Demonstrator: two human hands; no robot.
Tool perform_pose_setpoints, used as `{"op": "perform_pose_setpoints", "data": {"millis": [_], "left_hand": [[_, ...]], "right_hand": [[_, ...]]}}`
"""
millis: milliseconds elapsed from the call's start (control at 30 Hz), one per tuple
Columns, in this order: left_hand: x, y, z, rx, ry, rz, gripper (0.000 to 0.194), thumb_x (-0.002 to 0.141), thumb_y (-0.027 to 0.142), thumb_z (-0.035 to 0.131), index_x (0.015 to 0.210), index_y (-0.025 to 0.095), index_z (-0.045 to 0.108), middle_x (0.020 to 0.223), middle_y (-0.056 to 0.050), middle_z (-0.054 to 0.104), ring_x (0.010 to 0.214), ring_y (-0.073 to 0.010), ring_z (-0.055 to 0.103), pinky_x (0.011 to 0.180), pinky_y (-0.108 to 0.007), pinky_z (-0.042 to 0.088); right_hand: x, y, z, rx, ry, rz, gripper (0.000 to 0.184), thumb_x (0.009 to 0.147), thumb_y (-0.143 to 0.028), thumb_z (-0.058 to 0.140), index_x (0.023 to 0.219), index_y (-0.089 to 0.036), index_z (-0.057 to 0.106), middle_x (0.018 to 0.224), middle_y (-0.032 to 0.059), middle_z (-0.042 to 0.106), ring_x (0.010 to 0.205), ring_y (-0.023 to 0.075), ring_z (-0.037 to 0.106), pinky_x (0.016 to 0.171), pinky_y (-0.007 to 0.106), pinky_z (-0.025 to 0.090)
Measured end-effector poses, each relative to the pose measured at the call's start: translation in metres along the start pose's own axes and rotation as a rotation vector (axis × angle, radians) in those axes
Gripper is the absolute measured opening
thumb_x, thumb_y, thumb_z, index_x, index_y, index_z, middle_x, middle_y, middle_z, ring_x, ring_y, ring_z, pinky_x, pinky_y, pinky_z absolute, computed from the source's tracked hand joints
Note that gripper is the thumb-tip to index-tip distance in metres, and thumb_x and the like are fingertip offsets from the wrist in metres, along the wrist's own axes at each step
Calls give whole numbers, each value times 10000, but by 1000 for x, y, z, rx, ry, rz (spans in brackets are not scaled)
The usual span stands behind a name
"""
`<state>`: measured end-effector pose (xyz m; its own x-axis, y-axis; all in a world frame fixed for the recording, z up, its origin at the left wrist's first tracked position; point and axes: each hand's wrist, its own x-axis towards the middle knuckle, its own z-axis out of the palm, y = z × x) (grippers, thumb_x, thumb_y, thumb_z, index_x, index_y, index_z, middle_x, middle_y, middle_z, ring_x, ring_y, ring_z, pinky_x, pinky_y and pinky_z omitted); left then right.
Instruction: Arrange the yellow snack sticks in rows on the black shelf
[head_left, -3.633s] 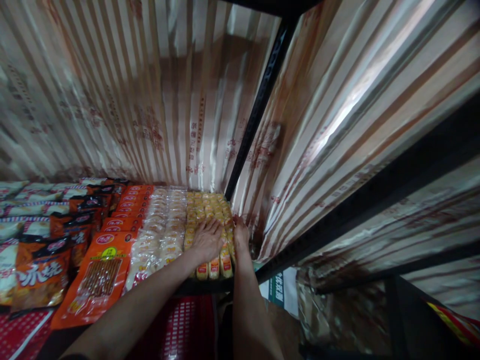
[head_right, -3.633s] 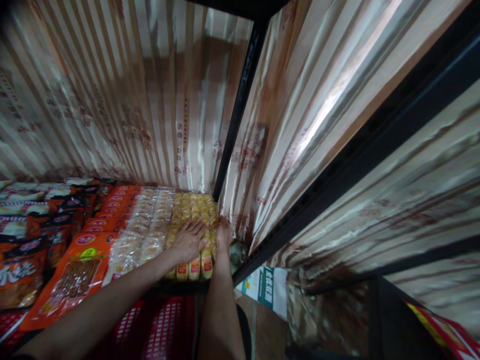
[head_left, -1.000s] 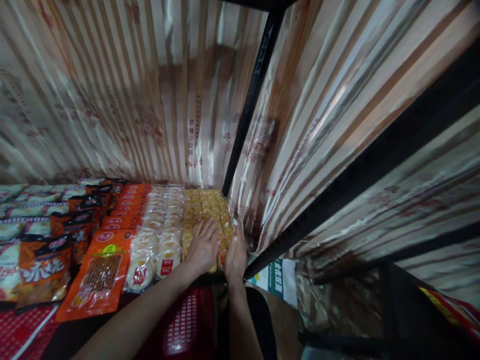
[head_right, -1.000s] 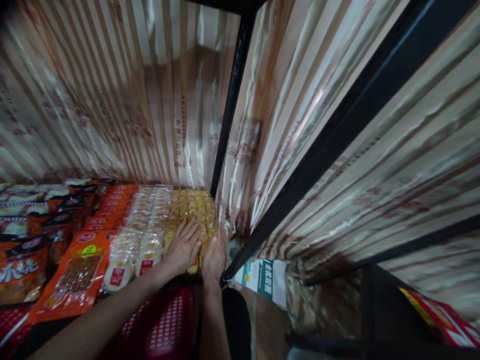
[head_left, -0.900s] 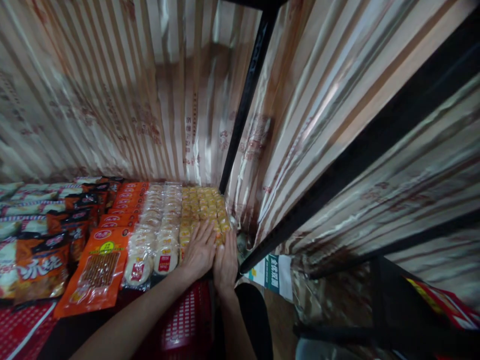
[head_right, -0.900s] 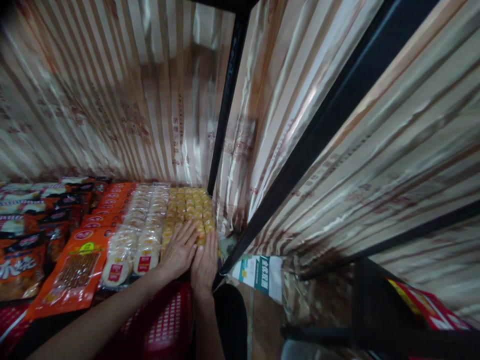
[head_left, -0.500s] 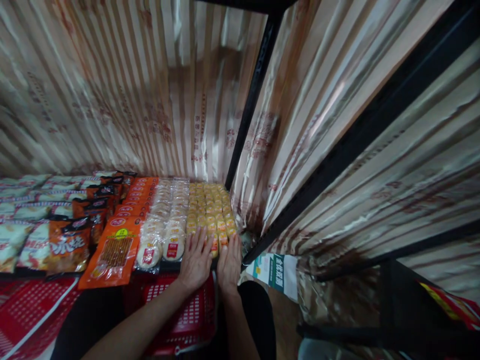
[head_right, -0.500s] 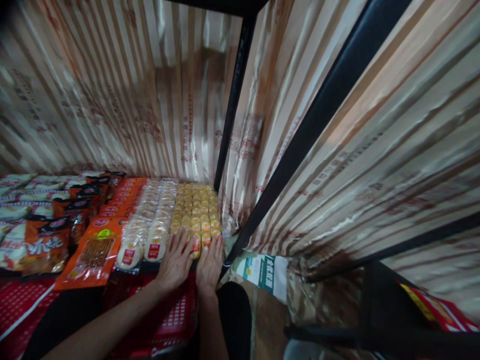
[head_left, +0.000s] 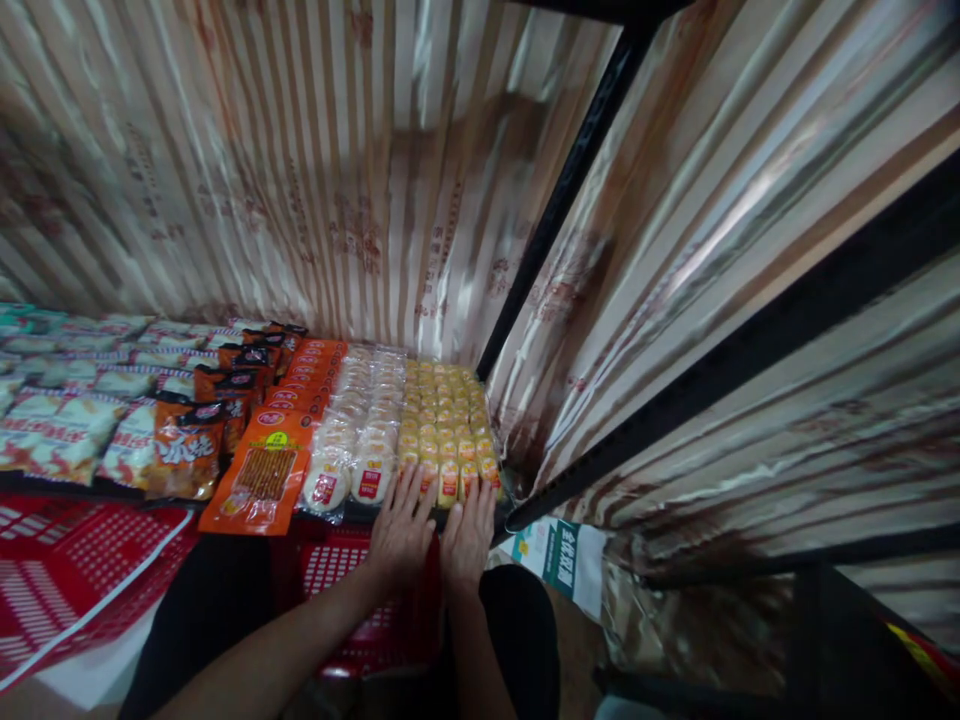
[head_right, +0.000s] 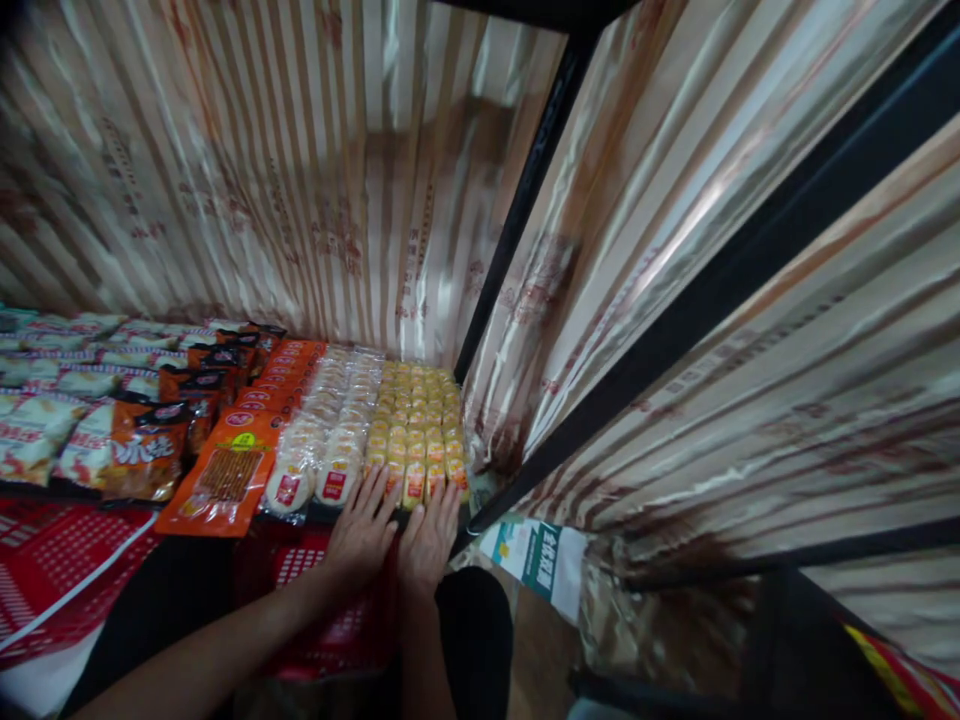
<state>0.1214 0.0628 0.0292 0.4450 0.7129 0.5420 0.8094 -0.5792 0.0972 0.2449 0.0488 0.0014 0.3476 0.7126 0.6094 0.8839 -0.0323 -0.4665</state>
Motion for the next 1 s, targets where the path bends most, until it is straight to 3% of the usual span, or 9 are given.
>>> {"op": "perform_pose_setpoints", "data": {"millis": [200,433,667,867,1000], "left_hand": [[-10,2,7,4,16,22,514,862,295,436,1341,111,412,1431,-149,377,1367,-301,240,1077,-482,280],[-15,0,2,-34,47,56,486,883,297,393,1333,114,421,1424,-147,389,1368,-292,243,1073,-490,286],[-22,1,4,-36,63,132,447,895,289,368,1293,111,466,1378,-147,453,1341,-279,310,1071,-479,280],[-19,7,8,-39,53,148,419,892,296,380,1271,165,503,1383,-118,456,1348,-255,303,1104,-482,208],[-10,12,9,-60,12,187,472,878,301,416,1336,193,438,1413,-96,420,1358,-270,273,1115,-503,149]], "right_hand": [[-7,-3,6,-28,-25,-8,532,934,-280,234,1412,-48,267,1452,227,300,1390,278,168,1034,536,303],[-12,-7,4,-60,5,48,557,932,-322,226,1418,-51,256,1466,238,258,1394,299,134,1032,559,275],[4,-4,-3,-12,27,150,578,932,-361,205,1409,-42,271,1476,238,232,1394,295,132,1049,561,254],[6,3,-1,-7,-3,175,589,933,-380,196,1363,-10,353,1447,249,286,1372,285,208,1061,506,268],[4,2,-3,-7,-7,185,587,930,-390,196,1374,-37,347,1451,226,293,1358,279,241,1060,496,270]]}}
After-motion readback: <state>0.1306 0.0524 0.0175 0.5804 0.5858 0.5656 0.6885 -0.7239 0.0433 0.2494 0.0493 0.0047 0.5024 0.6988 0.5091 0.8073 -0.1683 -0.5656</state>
